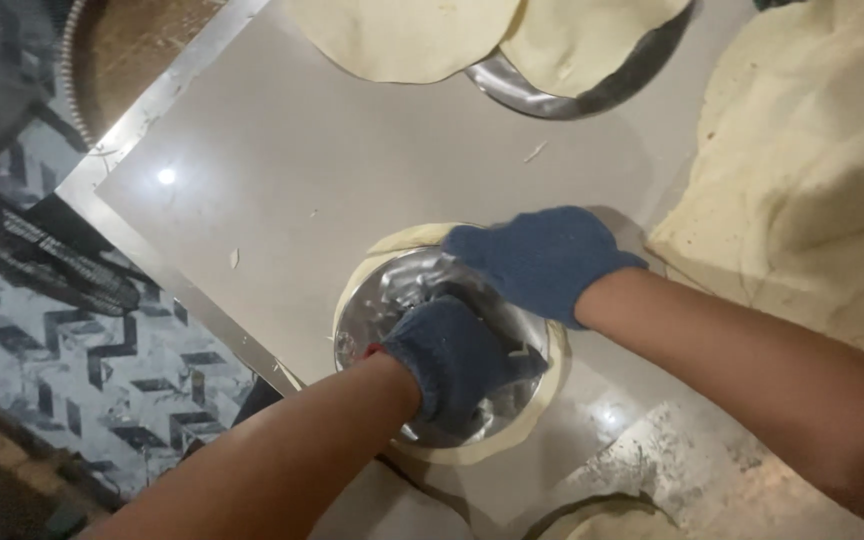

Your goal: Cutting circular flatbreads from larger sheets using a metal template and stacking them.

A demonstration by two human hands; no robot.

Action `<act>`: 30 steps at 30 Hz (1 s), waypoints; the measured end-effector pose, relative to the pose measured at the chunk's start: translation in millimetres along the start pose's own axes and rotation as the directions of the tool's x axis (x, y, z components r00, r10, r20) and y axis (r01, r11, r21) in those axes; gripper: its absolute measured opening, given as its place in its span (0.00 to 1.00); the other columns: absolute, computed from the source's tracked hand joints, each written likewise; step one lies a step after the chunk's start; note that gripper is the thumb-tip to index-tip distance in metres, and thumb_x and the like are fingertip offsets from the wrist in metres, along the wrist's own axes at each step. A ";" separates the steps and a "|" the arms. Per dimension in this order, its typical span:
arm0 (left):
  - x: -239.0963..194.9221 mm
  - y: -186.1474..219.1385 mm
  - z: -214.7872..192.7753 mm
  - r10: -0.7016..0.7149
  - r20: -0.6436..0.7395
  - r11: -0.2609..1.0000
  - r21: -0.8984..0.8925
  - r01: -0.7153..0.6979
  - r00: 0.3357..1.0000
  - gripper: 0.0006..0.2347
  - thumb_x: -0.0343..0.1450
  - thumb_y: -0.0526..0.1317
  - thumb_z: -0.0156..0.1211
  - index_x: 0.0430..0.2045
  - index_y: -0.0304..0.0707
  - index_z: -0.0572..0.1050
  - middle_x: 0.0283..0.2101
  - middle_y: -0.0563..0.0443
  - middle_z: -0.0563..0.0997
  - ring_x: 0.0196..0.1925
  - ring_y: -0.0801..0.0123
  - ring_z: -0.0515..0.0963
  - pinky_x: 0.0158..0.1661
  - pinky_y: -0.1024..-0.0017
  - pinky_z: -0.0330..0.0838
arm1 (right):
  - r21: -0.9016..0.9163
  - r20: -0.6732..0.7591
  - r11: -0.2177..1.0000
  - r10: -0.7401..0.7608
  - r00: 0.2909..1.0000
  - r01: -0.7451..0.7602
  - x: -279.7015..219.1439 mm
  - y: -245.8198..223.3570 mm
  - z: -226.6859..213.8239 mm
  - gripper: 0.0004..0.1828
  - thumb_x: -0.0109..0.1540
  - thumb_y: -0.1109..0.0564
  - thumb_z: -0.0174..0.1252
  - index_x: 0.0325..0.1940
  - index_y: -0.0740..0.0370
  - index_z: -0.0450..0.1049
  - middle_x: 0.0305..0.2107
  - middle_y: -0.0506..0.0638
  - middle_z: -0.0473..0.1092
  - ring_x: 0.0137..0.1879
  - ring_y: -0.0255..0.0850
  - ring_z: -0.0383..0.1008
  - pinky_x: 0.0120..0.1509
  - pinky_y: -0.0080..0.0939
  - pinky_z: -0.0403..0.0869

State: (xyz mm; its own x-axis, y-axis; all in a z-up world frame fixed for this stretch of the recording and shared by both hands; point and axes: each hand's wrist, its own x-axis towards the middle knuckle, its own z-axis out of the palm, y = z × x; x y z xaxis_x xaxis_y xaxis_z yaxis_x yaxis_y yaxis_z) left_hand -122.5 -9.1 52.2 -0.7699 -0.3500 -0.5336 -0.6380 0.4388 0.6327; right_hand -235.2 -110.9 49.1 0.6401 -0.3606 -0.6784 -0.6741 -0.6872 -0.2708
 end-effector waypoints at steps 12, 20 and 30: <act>4.3 -6.0 5.5 0.017 0.042 0.991 0.130 -0.022 0.999 0.21 0.67 0.51 0.62 0.55 0.52 0.74 0.51 0.44 0.81 0.48 0.54 0.82 0.48 0.59 0.75 | 0.454 0.128 0.711 0.544 0.830 -0.536 -90.8 -43.6 86.9 0.23 0.69 0.49 0.38 0.68 0.50 0.59 0.44 0.63 0.76 0.47 0.62 0.78 0.52 0.62 0.74; -1.3 2.9 -13.0 0.026 0.111 0.975 0.217 -0.050 0.993 0.16 0.68 0.54 0.57 0.46 0.51 0.79 0.40 0.46 0.85 0.41 0.55 0.85 0.43 0.55 0.78 | 0.730 0.312 0.182 0.768 0.559 -0.658 -95.7 -120.2 135.0 0.32 0.67 0.52 0.41 0.76 0.55 0.49 0.38 0.66 0.77 0.42 0.62 0.80 0.49 0.61 0.76; -6.3 8.1 -24.6 0.072 0.094 0.981 0.174 -0.088 0.993 0.19 0.64 0.56 0.59 0.39 0.45 0.81 0.45 0.39 0.82 0.45 0.50 0.82 0.45 0.51 0.74 | 0.782 0.615 -0.622 0.766 0.188 -0.021 -29.0 -258.6 122.3 0.31 0.66 0.52 0.44 0.73 0.52 0.47 0.32 0.68 0.76 0.33 0.63 0.78 0.35 0.61 0.76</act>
State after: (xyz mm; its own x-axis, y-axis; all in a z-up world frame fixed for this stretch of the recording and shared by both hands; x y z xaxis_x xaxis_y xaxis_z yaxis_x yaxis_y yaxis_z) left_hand -123.1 -23.7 74.5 -0.8091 -0.2379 -0.5374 -0.5562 0.6051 0.5696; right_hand -124.5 154.4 55.2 -0.6229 -0.2066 -0.7545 0.1181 0.9286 -0.3517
